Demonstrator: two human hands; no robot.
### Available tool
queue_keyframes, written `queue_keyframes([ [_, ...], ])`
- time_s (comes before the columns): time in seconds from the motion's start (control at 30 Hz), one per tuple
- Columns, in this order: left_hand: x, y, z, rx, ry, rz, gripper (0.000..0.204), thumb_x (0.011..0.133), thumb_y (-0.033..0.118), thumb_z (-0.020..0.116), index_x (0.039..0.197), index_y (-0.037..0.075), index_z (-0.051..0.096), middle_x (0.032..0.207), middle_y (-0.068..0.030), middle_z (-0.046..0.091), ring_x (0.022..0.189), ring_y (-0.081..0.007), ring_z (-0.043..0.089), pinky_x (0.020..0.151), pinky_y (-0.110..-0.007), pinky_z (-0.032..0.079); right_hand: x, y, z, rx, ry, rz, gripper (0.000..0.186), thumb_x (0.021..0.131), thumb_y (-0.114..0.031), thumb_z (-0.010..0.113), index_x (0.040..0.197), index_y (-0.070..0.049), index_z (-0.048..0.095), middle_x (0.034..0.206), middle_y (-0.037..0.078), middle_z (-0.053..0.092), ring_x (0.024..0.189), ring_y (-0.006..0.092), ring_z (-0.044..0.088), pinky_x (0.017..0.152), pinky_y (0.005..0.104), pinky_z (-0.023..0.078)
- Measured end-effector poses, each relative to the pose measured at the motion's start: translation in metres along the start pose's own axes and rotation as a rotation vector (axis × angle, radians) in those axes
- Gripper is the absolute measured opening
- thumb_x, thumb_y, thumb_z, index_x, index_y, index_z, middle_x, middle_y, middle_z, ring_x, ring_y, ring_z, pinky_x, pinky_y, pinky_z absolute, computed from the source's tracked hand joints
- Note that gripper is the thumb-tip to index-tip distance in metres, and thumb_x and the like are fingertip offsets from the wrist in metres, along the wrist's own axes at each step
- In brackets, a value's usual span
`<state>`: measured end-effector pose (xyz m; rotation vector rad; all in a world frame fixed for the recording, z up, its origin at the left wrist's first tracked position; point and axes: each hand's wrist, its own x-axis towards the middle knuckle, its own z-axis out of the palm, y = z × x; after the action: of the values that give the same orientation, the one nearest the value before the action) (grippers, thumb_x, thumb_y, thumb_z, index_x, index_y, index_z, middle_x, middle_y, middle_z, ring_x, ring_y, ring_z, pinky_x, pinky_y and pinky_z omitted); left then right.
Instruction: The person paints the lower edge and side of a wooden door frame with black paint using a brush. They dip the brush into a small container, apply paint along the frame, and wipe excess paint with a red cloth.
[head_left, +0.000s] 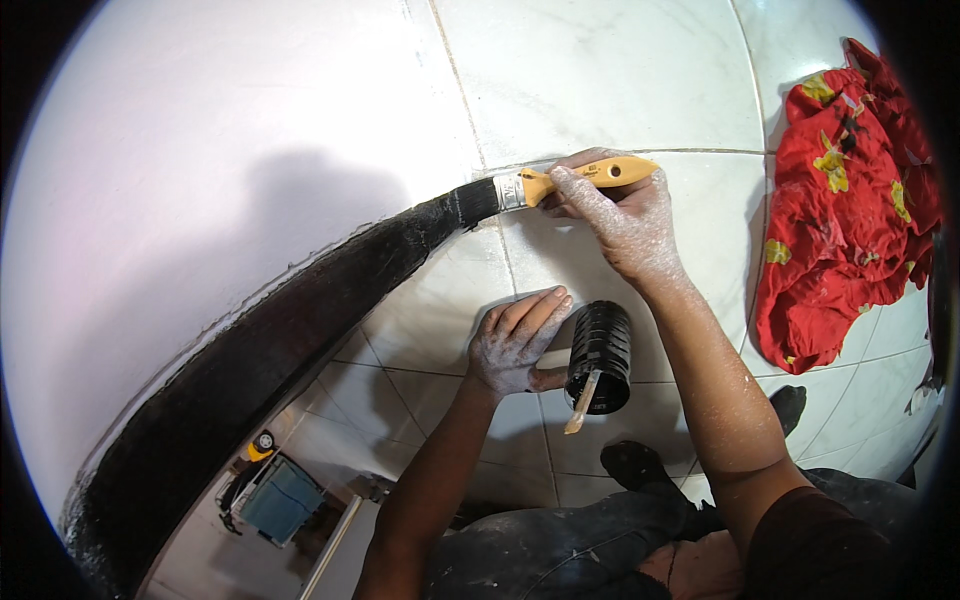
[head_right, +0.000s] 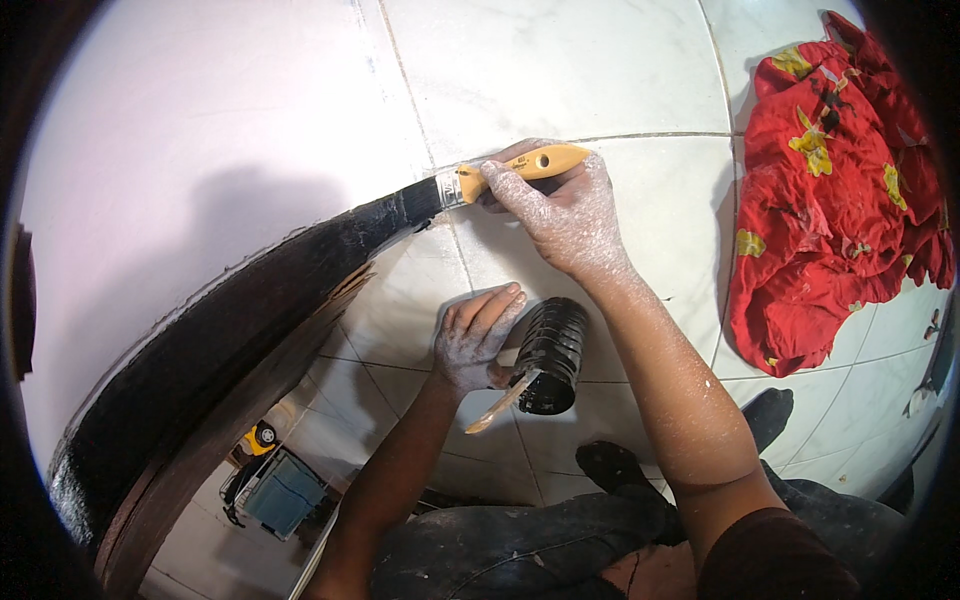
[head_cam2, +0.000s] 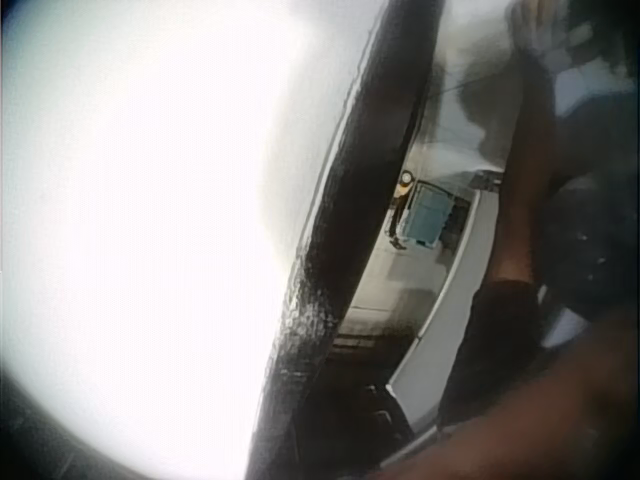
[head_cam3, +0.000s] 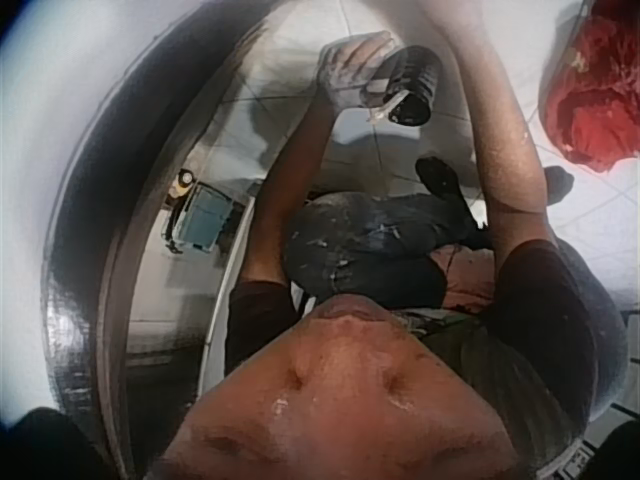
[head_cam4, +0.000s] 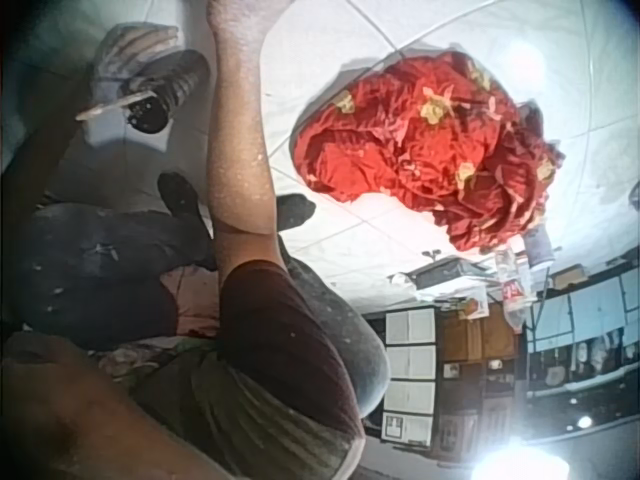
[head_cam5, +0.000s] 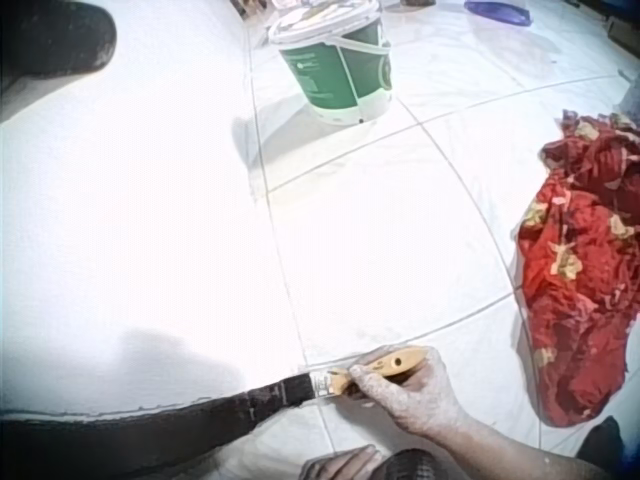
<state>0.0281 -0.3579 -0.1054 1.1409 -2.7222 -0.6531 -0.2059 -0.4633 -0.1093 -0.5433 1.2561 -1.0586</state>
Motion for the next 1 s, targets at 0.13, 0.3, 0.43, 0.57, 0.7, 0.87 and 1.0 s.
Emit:
queue_keyframes([
  [0.13,0.0,-0.001,0.0,-0.017,0.003,-0.002,0.082,0.091,0.07,0.067,0.148,0.01,0.065,0.152,0.0004,0.061,0.134,-0.0175,0.059,0.106,-0.038,0.049,-0.001,0.001,-0.001,-0.034,0.016,0.005,0.028,0.102,-0.025,0.08,0.11,0.002,0.077,0.096,0.012,0.08,0.088,0.0147,0.078,0.078,0.0287,0.064],
  [0.3,0.001,0.0,-0.001,-0.015,0.001,-0.003,0.083,0.091,0.07,0.068,0.148,0.01,0.065,0.151,0.0001,0.061,0.134,-0.018,0.058,0.107,-0.038,0.049,-0.001,0.005,0.001,-0.016,0.025,-0.008,0.027,0.103,-0.025,0.079,0.11,0.001,0.077,0.095,0.011,0.08,0.087,0.0139,0.077,0.076,0.0282,0.064],
  [0.43,0.001,-0.001,0.0,-0.004,0.001,0.007,0.083,0.091,0.071,0.067,0.148,0.01,0.065,0.151,-0.0001,0.061,0.134,-0.0183,0.058,0.107,-0.038,0.048,0.0,0.004,0.003,-0.041,0.046,-0.004,0.027,0.102,-0.025,0.079,0.109,0.0,0.078,0.093,0.01,0.079,0.085,0.0133,0.077,0.074,0.0283,0.063],
  [0.57,-0.002,-0.001,0.003,0.019,-0.004,0.005,0.085,0.091,0.073,0.065,0.149,0.012,0.064,0.153,0.0,0.06,0.136,-0.018,0.056,0.108,-0.038,0.047,0.001,0.007,0.003,-0.111,0.055,-0.035,0.026,0.102,-0.025,0.079,0.108,0.001,0.078,0.089,0.01,0.079,0.081,0.013,0.076,0.073,0.0282,0.062],
  [0.7,-0.003,-0.001,0.003,0.024,-0.026,-0.003,0.086,0.091,0.074,0.064,0.151,0.012,0.062,0.155,0.0004,0.058,0.138,-0.0178,0.055,0.109,-0.038,0.046,0.002,0.009,0.003,-0.104,0.063,-0.051,0.026,0.101,-0.024,0.079,0.107,0.001,0.078,0.087,0.01,0.079,0.08,0.0133,0.076,0.073,0.0283,0.062],
  [0.87,-0.006,-0.001,0.007,-0.059,0.006,0.004,0.084,0.085,0.055,0.069,0.154,0.008,0.057,0.157,-0.0066,0.058,0.135,-0.0257,0.06,0.106,-0.044,0.046,0.001,0.008,0.004,-0.174,0.066,-0.095,0.026,0.101,-0.025,0.079,0.106,0.001,0.079,0.086,0.01,0.079,0.079,0.0133,0.076,0.073,0.0285,0.062],
  [1.0,-0.007,-0.001,0.008,-0.031,0.008,0.009,0.087,0.083,0.058,0.071,0.154,0.009,0.058,0.157,-0.0061,0.057,0.136,-0.0257,0.06,0.107,-0.044,0.046,-0.004,-0.01,0.008,-0.276,0.058,-0.139,0.025,0.099,-0.025,0.08,0.104,-0.001,0.079,0.087,0.01,0.079,0.081,0.0137,0.077,0.074,0.0287,0.062],
])
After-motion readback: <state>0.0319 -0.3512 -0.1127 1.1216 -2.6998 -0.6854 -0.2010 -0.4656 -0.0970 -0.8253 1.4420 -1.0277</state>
